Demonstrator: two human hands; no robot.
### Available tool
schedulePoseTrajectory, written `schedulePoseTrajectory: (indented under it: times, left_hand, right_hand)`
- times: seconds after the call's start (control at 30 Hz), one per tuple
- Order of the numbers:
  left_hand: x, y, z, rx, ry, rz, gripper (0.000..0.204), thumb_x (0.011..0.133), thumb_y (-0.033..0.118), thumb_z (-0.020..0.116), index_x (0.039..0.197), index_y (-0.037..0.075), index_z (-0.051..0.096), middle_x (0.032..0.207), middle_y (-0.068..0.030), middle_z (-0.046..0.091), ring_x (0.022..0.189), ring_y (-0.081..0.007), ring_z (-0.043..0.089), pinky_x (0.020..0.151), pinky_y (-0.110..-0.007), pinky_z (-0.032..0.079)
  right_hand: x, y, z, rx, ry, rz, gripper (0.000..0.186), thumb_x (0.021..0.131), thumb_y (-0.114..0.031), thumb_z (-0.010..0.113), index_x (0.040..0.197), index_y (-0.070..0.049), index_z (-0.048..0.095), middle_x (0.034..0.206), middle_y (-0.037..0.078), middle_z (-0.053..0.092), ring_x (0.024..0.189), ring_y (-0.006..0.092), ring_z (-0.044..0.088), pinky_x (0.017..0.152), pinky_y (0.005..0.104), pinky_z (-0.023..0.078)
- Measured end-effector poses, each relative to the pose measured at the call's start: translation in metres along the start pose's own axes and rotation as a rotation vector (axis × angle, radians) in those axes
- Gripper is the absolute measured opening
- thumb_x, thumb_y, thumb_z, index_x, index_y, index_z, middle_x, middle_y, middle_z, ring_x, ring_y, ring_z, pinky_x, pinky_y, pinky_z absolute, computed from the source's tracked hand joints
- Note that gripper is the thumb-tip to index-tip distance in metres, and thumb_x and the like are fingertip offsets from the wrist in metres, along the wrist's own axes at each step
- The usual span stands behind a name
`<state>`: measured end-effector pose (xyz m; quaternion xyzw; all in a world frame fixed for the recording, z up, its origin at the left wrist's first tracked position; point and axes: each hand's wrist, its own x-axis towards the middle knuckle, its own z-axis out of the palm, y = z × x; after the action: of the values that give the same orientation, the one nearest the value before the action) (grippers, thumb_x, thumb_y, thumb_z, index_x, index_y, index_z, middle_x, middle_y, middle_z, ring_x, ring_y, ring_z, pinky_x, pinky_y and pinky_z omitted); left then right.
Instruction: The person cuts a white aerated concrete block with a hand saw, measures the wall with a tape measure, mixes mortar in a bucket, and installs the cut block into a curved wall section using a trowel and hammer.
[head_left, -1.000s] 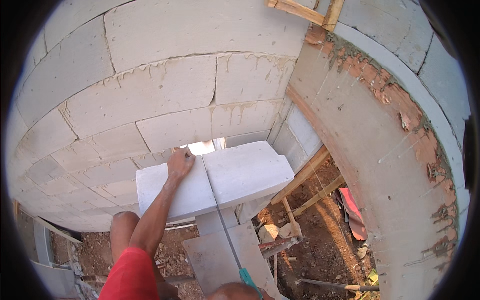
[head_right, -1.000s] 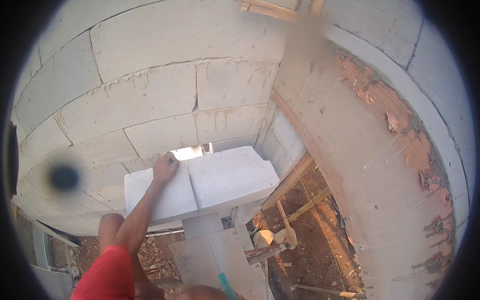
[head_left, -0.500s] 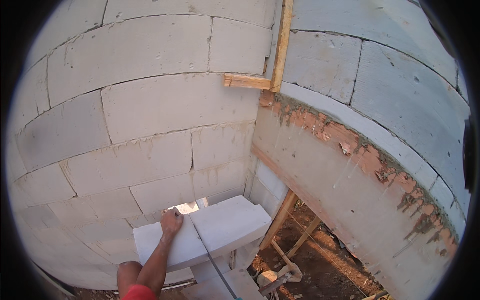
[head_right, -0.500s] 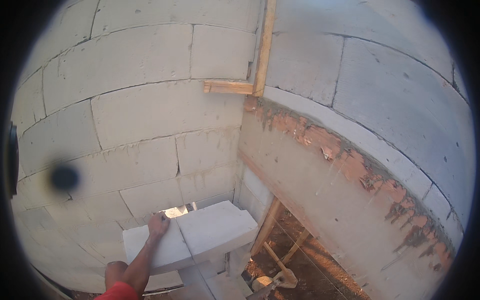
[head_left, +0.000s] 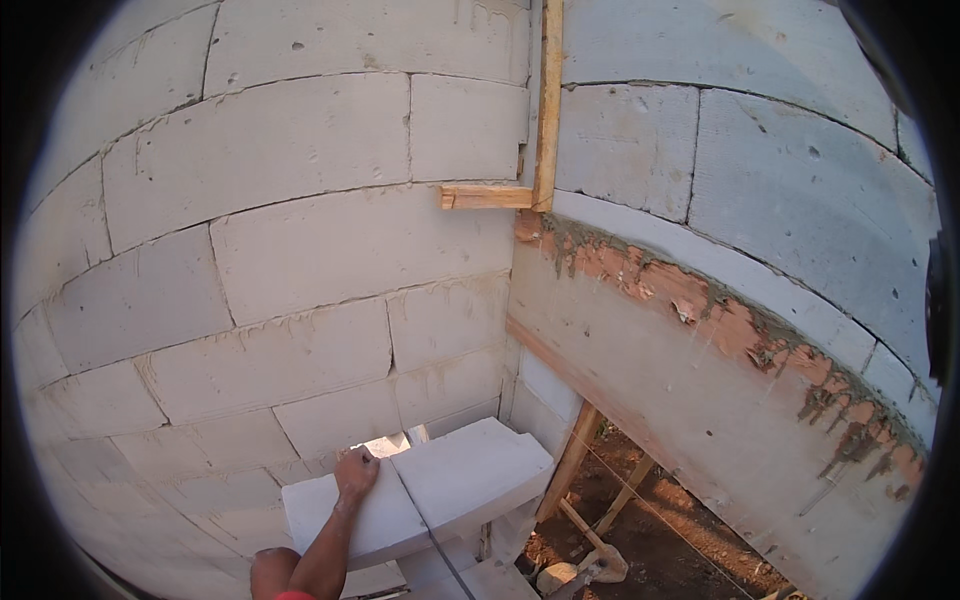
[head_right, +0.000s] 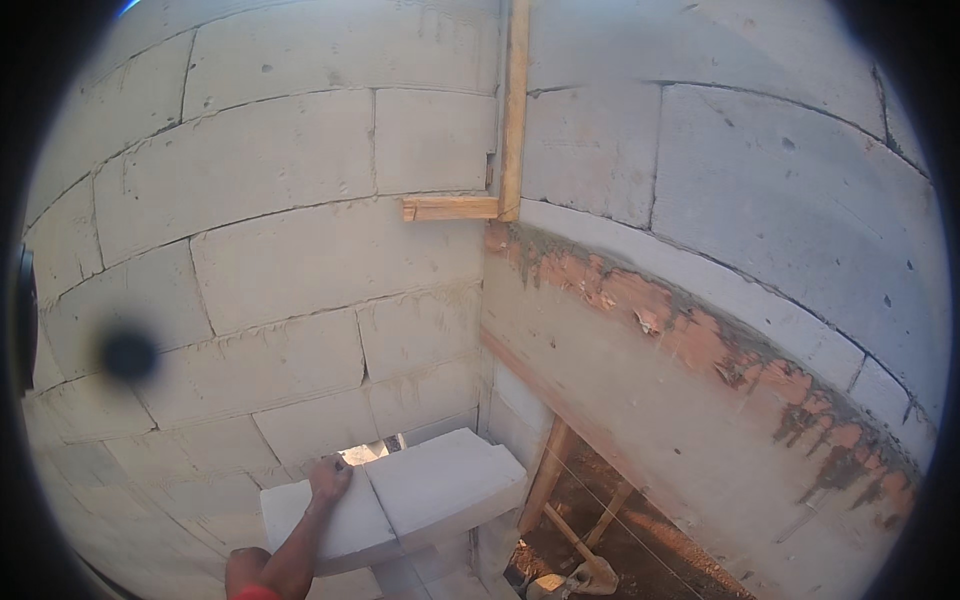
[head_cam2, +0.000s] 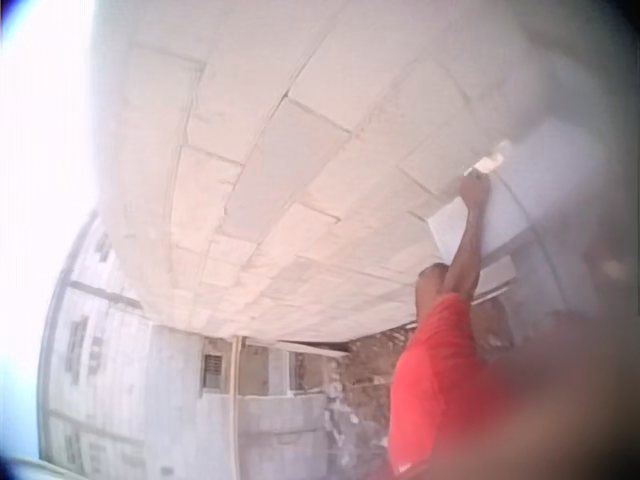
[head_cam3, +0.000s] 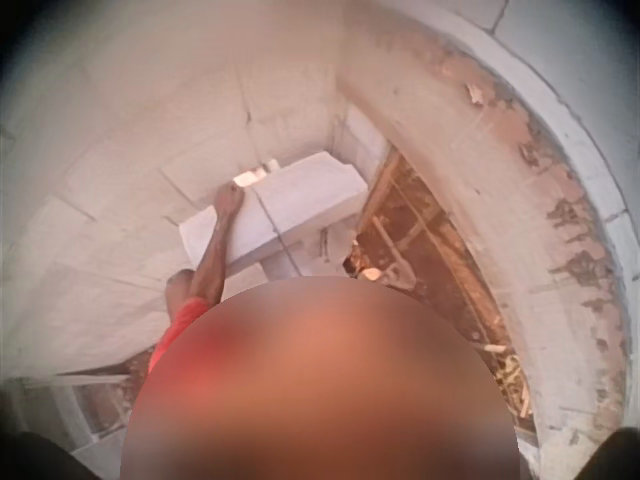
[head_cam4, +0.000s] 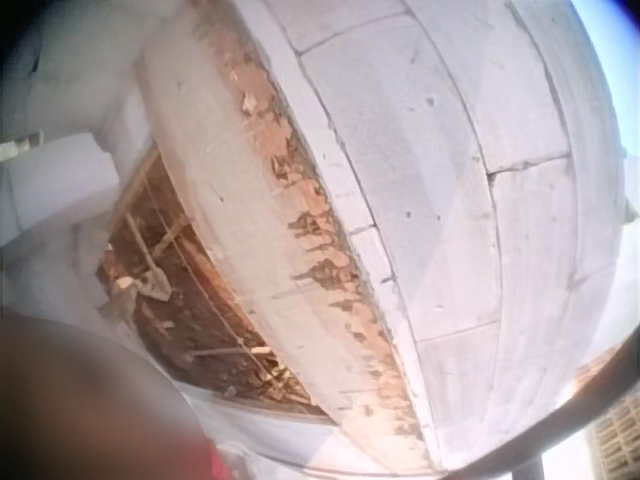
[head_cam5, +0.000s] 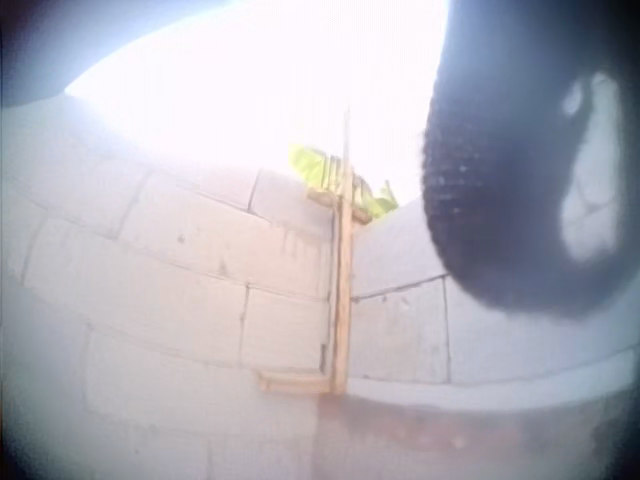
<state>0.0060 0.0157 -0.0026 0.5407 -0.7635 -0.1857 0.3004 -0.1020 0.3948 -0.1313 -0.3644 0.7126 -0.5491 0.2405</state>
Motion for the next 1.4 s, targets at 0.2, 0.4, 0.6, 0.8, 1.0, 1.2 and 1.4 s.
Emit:
schedulePoseTrajectory:
  times: [0.2,0.4,0.6,0.8,1.0,1.2,1.4]
  left_hand:
    - [-0.001,0.005,-0.005,-0.029,-0.01,0.047,0.023,0.082,0.03,0.068,0.084,0.007,0.07,0.088,-0.0138,0.072,0.085,-0.0342,0.069,0.078,-0.047,0.053]
    - [0.0,-0.001,0.001,-0.042,-0.026,0.009,0.027,0.084,0.032,0.066,0.091,0.007,0.069,0.091,-0.0132,0.073,0.088,-0.0337,0.069,0.08,-0.044,0.052]
    - [-0.001,0.012,-0.006,-0.009,-0.06,-0.027,0.028,0.084,0.032,0.065,0.091,0.006,0.07,0.091,-0.0125,0.074,0.088,-0.0309,0.07,0.08,-0.043,0.052]
    - [0.001,0.006,-0.005,-0.01,-0.097,-0.054,0.027,0.084,0.032,0.066,0.09,0.007,0.07,0.091,-0.0114,0.074,0.089,-0.0292,0.071,0.081,-0.042,0.053]
    - [0.001,0.007,-0.001,0.017,-0.038,0.015,0.027,0.084,0.033,0.066,0.09,0.007,0.07,0.09,-0.0115,0.074,0.088,-0.0301,0.07,0.081,-0.042,0.052]
    - [0.004,0.007,-0.005,0.005,-0.131,-0.067,0.027,0.084,0.034,0.067,0.089,0.008,0.07,0.09,-0.0106,0.074,0.087,-0.0278,0.07,0.078,-0.042,0.052]
    - [0.006,0.003,0.002,0.016,-0.098,-0.056,0.027,0.084,0.033,0.067,0.089,0.007,0.071,0.088,-0.0101,0.074,0.085,-0.0272,0.07,0.077,-0.041,0.052]
  right_hand:
    - [-0.025,-0.005,-0.001,-0.074,0.059,-0.141,0.044,0.094,-0.025,0.064,0.13,-0.001,0.063,0.104,0.022,0.072,0.1,0.0244,0.068,0.086,0.0337,0.051]
    - [-0.165,-0.088,-0.092,0.253,-0.11,0.547,0.049,0.1,-0.035,0.059,0.132,0.001,0.063,0.116,0.021,0.071,0.113,0.0262,0.067,0.1,0.0366,0.049]
    - [-0.035,-0.081,-0.027,0.088,-0.071,0.031,0.053,0.102,-0.044,0.059,0.129,0.001,0.063,0.071,0.016,0.06,0.057,0.0189,0.053,0.056,0.033,0.045]
    - [-0.133,-0.095,-0.081,0.223,-0.045,0.314,0.069,0.1,-0.06,0.052,0.13,0.001,0.065,0.072,0.008,0.063,0.064,0.0128,0.059,0.063,0.0279,0.05]
    - [-0.081,-0.088,-0.06,0.231,-0.083,0.131,0.071,0.101,-0.059,0.05,0.131,0.003,0.064,0.072,0.006,0.062,0.064,0.0116,0.058,0.061,0.0297,0.048]
    - [-0.075,-0.075,-0.054,0.179,-0.077,0.167,0.064,0.1,-0.054,0.057,0.132,0.001,0.064,0.071,0.004,0.061,0.062,0.0113,0.055,0.058,0.0284,0.045]
    - [-0.138,-0.088,-0.095,0.413,-0.099,0.376,0.065,0.1,-0.055,0.056,0.134,0.001,0.063,0.068,0.0,0.056,0.058,0.0076,0.05,0.054,0.0267,0.042]
